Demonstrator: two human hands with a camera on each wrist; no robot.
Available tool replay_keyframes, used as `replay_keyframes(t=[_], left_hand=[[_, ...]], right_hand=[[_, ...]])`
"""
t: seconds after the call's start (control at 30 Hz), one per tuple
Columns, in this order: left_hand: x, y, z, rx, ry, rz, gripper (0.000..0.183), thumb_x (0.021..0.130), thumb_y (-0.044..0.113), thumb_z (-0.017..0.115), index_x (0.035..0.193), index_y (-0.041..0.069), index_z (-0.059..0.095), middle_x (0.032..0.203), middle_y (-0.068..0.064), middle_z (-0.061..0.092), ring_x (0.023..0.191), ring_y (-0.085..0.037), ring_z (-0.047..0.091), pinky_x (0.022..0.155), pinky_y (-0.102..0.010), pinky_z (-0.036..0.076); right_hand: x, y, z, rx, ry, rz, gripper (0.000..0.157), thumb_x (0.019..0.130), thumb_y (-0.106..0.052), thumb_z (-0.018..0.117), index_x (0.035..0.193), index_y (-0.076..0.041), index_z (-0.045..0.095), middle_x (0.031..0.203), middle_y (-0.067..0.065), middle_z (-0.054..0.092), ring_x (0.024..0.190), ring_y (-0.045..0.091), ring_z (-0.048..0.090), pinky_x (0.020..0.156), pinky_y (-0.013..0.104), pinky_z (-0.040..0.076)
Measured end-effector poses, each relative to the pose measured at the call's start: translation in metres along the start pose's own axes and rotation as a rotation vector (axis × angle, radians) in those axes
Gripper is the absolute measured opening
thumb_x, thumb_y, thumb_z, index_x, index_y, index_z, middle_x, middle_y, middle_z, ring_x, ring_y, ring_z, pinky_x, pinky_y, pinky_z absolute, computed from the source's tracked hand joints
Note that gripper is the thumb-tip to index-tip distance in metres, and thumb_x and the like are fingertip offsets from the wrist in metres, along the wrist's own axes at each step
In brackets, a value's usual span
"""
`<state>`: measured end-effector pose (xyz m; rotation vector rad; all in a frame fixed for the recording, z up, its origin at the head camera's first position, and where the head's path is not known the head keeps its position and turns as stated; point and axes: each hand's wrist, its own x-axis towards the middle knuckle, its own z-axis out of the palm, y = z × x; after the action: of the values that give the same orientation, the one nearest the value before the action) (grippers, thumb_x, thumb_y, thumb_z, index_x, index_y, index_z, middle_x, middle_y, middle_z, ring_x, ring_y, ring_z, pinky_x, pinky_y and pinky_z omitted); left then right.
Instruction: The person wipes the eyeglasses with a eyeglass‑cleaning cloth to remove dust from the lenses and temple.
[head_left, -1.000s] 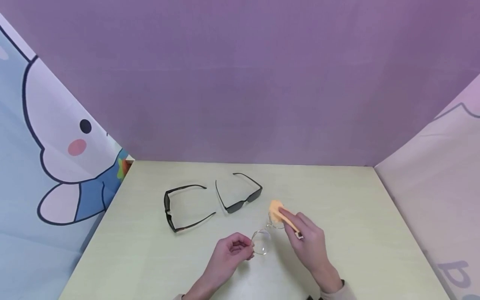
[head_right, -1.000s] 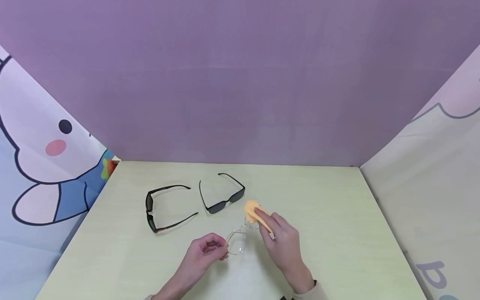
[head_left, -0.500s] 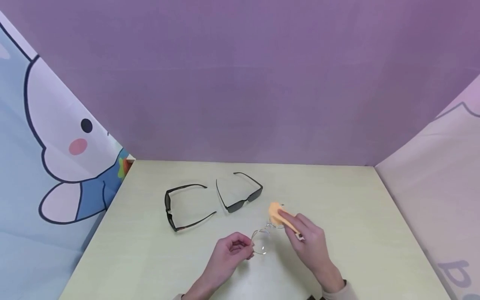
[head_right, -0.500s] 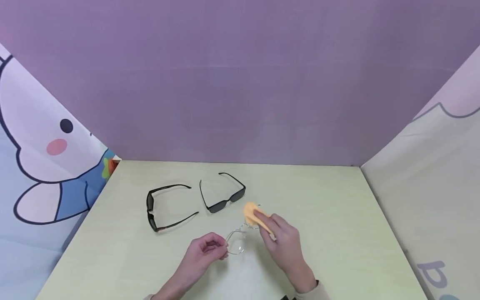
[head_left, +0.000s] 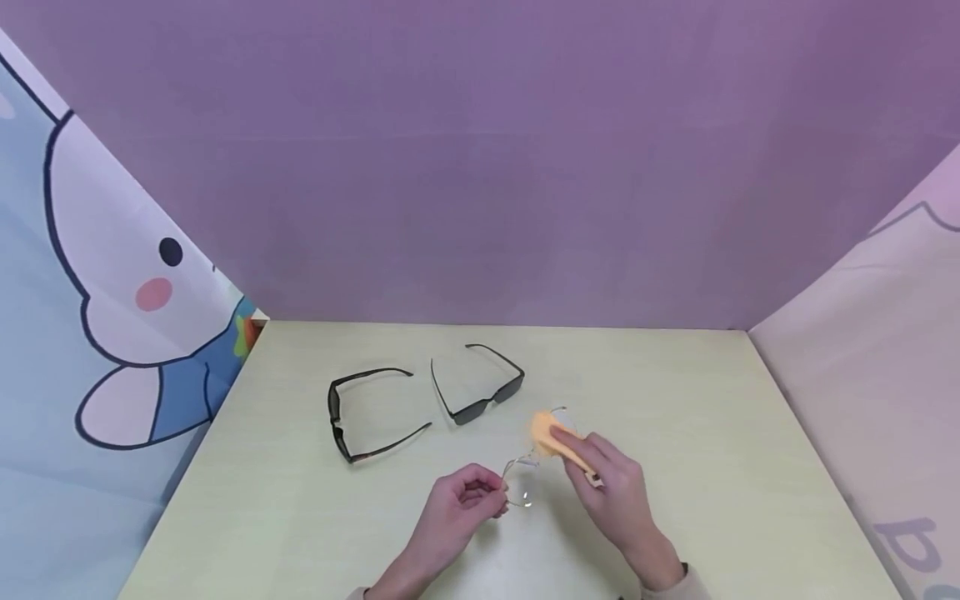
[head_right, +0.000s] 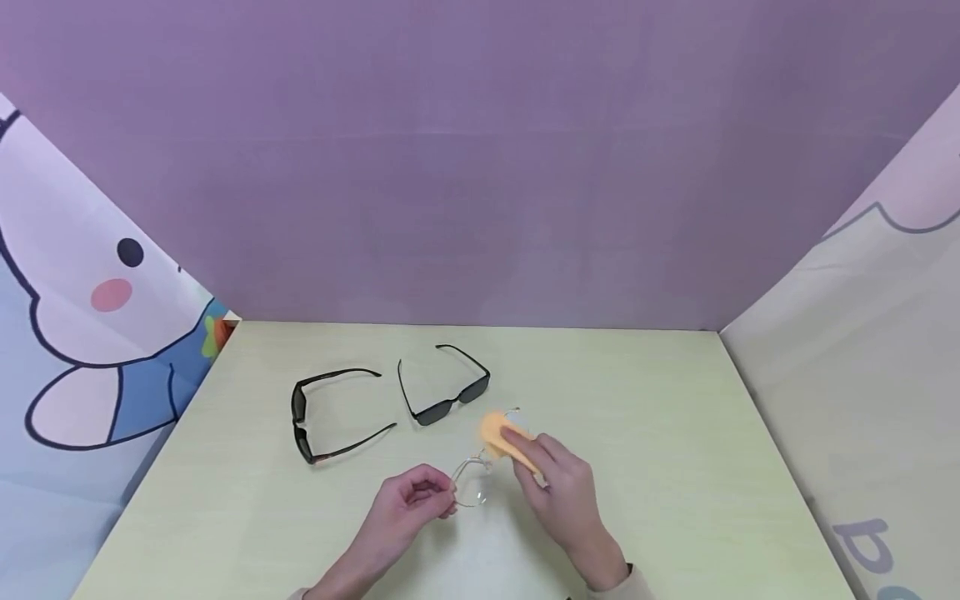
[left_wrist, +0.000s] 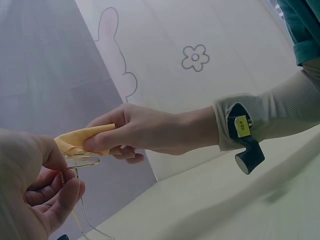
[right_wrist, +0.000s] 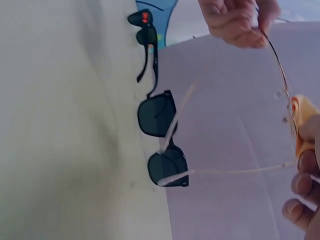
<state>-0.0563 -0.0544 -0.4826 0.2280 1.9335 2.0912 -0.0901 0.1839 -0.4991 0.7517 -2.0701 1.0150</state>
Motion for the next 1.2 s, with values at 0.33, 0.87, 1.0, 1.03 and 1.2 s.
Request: replay_keyframes(t=[0.33, 0.87, 1.0, 1.03, 1.2], left_hand=[[-0.001, -0.001, -0.002, 0.115, 0.046, 0.043, 0.014, 0.092, 0.0, 0.07, 0.102, -0.008, 0.066, 0.097, -0.024, 0.069, 0.083, -0.007, 0.068, 0.077, -0.021, 0.061], [0.005, -0.011, -0.002, 0.483, 0.183, 0.538, 0.027, 0.081, -0.01, 0.075, 0.092, 0.014, 0.069, 0.086, 0.002, 0.072, 0.075, -0.004, 0.066, 0.068, -0.022, 0.059], [0.011, -0.015, -0.003, 0.655, 0.206, 0.789, 0.031, 0.075, -0.012, 0.077, 0.092, 0.012, 0.067, 0.086, 0.005, 0.069, 0.078, -0.006, 0.066, 0.073, -0.013, 0.056], [0.013, -0.016, -0.004, 0.699, 0.205, 0.837, 0.031, 0.075, -0.012, 0.077, 0.091, 0.012, 0.067, 0.087, 0.004, 0.068, 0.079, -0.007, 0.066, 0.074, -0.012, 0.056], [0.019, -0.023, -0.009, 0.961, 0.188, 1.03, 0.013, 0.092, -0.001, 0.064, 0.089, 0.011, 0.065, 0.09, 0.003, 0.067, 0.084, -0.01, 0.066, 0.079, -0.014, 0.057]], right_hand=[[-0.009, -0.001, 0.008, 0.016, 0.063, 0.077, 0.038, 0.082, 0.006, 0.07, 0.12, 0.001, 0.074, 0.071, -0.003, 0.056, 0.058, -0.001, 0.042, 0.047, 0.004, 0.035], [-0.005, -0.01, 0.01, 0.122, 0.015, -0.013, 0.029, 0.09, -0.002, 0.067, 0.118, -0.001, 0.075, 0.073, -0.006, 0.055, 0.061, -0.003, 0.044, 0.047, 0.006, 0.037], [-0.003, -0.014, 0.013, 0.125, 0.006, -0.005, 0.031, 0.089, 0.0, 0.068, 0.118, -0.002, 0.075, 0.074, -0.006, 0.056, 0.061, -0.003, 0.045, 0.048, 0.005, 0.038], [-0.002, -0.016, 0.014, 0.116, -0.001, 0.001, 0.032, 0.088, 0.001, 0.068, 0.119, -0.003, 0.075, 0.074, -0.007, 0.057, 0.062, -0.003, 0.045, 0.049, 0.005, 0.038], [-0.004, -0.022, 0.02, 0.095, -0.075, 0.013, 0.036, 0.086, 0.003, 0.067, 0.12, -0.007, 0.075, 0.076, -0.009, 0.057, 0.062, -0.004, 0.044, 0.05, 0.005, 0.039]])
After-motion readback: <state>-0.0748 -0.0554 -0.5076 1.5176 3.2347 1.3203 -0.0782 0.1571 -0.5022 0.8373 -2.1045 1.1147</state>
